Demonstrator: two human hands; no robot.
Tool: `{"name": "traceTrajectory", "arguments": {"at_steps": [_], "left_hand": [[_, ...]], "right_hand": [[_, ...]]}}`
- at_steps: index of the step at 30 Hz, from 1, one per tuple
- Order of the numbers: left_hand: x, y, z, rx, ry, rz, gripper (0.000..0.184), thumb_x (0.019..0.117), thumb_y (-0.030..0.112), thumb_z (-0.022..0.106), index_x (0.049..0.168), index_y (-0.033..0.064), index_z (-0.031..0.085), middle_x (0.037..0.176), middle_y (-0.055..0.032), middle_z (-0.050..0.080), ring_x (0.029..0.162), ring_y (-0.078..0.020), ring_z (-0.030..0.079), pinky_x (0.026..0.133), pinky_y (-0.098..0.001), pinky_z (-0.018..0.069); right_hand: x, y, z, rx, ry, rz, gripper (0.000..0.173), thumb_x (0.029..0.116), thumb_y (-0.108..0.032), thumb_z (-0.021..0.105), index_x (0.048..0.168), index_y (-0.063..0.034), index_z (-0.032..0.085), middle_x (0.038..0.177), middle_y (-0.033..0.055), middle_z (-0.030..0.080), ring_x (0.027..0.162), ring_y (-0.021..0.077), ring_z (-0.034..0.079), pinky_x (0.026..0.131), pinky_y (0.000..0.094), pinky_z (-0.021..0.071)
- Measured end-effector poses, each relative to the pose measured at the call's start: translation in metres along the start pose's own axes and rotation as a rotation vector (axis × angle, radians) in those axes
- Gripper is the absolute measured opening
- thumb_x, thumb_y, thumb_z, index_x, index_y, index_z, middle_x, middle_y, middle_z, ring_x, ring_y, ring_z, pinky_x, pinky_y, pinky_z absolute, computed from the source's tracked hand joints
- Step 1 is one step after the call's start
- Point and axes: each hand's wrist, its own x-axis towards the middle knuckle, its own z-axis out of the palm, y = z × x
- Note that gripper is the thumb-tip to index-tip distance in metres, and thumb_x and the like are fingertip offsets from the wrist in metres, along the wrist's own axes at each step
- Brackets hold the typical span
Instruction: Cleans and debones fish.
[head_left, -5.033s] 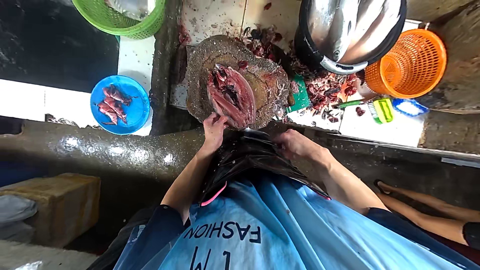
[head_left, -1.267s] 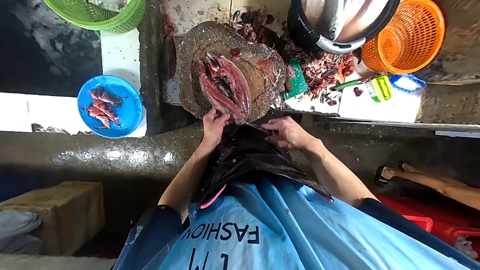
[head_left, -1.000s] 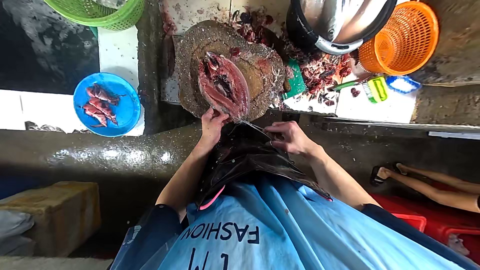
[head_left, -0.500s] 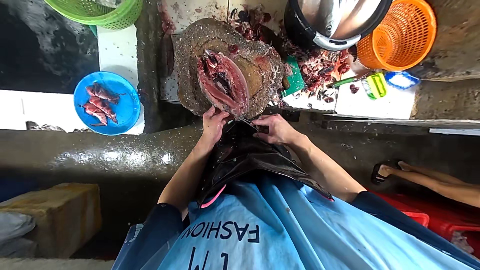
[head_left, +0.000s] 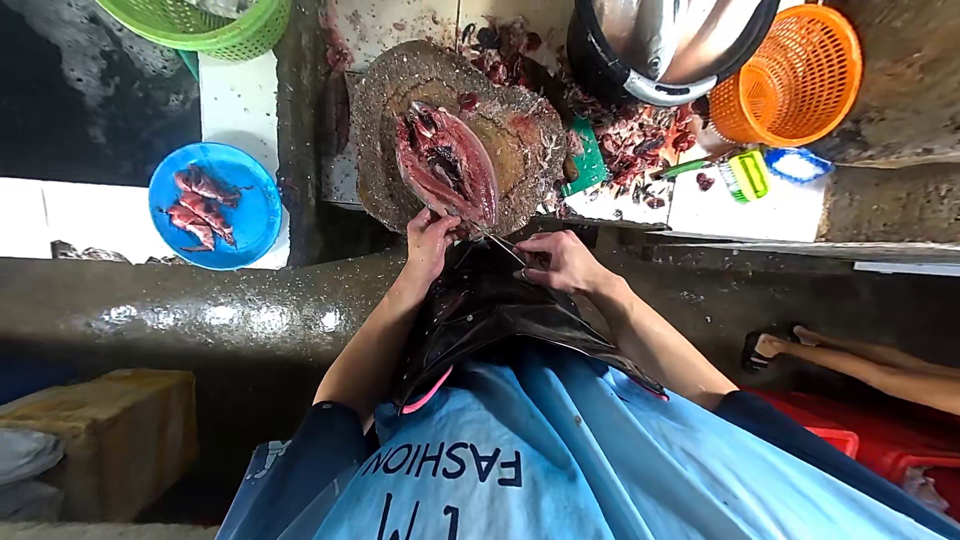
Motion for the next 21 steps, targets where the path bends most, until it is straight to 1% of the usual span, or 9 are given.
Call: {"name": "traceTrajectory", "arguments": {"at_steps": [3,5,8,12,14,15,17,19,21], "left_hand": [[0.001,0.002,-0.002,0.036,-0.015,-0.032,0.027,0.0906,-0.006,0.064,0.117,-0.0008,0.059,0.099,-0.013,0.068,0.083,-0.024,0.07,0.076,-0.0433,0.0617],[0.003,0.005,-0.003,0.077,-0.033,-0.075,0.026,0.0918,-0.003,0.065,0.117,-0.0016,0.058,0.099,-0.0141,0.069,0.082,-0.0256,0.07,0.076,-0.0448,0.0623],[0.003,0.005,0.003,0.172,0.007,-0.153,0.04,0.0872,-0.002,0.074,0.123,-0.0035,0.056,0.104,-0.0174,0.07,0.081,-0.0265,0.071,0.074,-0.043,0.063],[0.005,-0.001,0.01,0.184,0.113,-0.122,0.049,0.0749,-0.012,0.076,0.12,-0.004,0.06,0.106,-0.0187,0.07,0.089,-0.0282,0.072,0.076,-0.0458,0.0632],[0.007,-0.002,0.009,0.197,0.154,-0.102,0.047,0.0725,-0.012,0.077,0.116,-0.0032,0.062,0.104,-0.0174,0.07,0.089,-0.0261,0.07,0.076,-0.0433,0.0616],[0.009,-0.001,0.008,0.181,0.16,-0.088,0.046,0.0728,-0.012,0.077,0.116,-0.0031,0.062,0.103,-0.0172,0.07,0.089,-0.026,0.071,0.075,-0.0431,0.0619],[0.011,0.001,0.009,0.132,0.141,-0.077,0.042,0.0768,-0.009,0.077,0.116,-0.0027,0.061,0.102,-0.0166,0.071,0.086,-0.0256,0.071,0.073,-0.0427,0.0621],[0.011,0.003,0.011,0.078,0.107,-0.066,0.032,0.0858,-0.004,0.073,0.115,-0.0036,0.06,0.099,-0.0172,0.071,0.081,-0.027,0.072,0.071,-0.0445,0.0634],[0.009,0.004,0.01,0.054,0.096,-0.06,0.021,0.0921,0.0,0.067,0.111,-0.0029,0.06,0.092,-0.0158,0.07,0.074,-0.0258,0.071,0.067,-0.0435,0.0633]], "right_hand": [[0.002,-0.003,0.005,-0.041,0.004,-0.02,0.037,0.0798,-0.035,0.074,0.111,-0.0152,0.077,0.087,-0.0008,0.071,0.078,0.0136,0.066,0.073,0.0422,0.0553],[0.002,-0.004,0.007,-0.118,0.016,-0.058,0.037,0.0812,-0.028,0.074,0.114,-0.0113,0.077,0.094,0.0049,0.073,0.083,0.0194,0.069,0.078,0.0456,0.0572],[-0.004,-0.004,0.01,-0.202,0.003,-0.068,0.04,0.0828,-0.019,0.072,0.121,-0.0083,0.074,0.103,0.0099,0.073,0.093,0.0274,0.07,0.084,0.0563,0.053],[-0.007,0.001,0.006,-0.271,-0.045,-0.084,0.036,0.0826,-0.015,0.07,0.118,-0.0107,0.075,0.1,0.0074,0.072,0.091,0.026,0.068,0.082,0.0564,0.0498],[-0.012,-0.002,0.003,-0.287,-0.113,-0.104,0.035,0.0774,-0.01,0.07,0.111,-0.0147,0.076,0.094,0.0039,0.07,0.086,0.0244,0.068,0.077,0.0568,0.0497],[-0.015,-0.004,0.002,-0.287,-0.144,-0.105,0.036,0.0752,-0.009,0.071,0.11,-0.0166,0.077,0.094,0.0026,0.071,0.086,0.024,0.068,0.076,0.0576,0.0498],[-0.025,-0.006,0.0,-0.265,-0.127,-0.086,0.036,0.0761,-0.015,0.073,0.112,-0.0159,0.077,0.097,0.0039,0.072,0.088,0.0248,0.068,0.081,0.0587,0.0488],[-0.033,0.0,-0.008,-0.214,0.047,-0.054,0.044,0.0798,-0.032,0.071,0.119,-0.0123,0.075,0.102,0.0068,0.073,0.093,0.026,0.068,0.085,0.0588,0.048],[-0.034,0.005,-0.019,-0.209,0.12,-0.013,0.054,0.0784,-0.046,0.069,0.119,-0.0114,0.074,0.099,0.0064,0.071,0.088,0.025,0.066,0.079,0.0576,0.0482]]}}
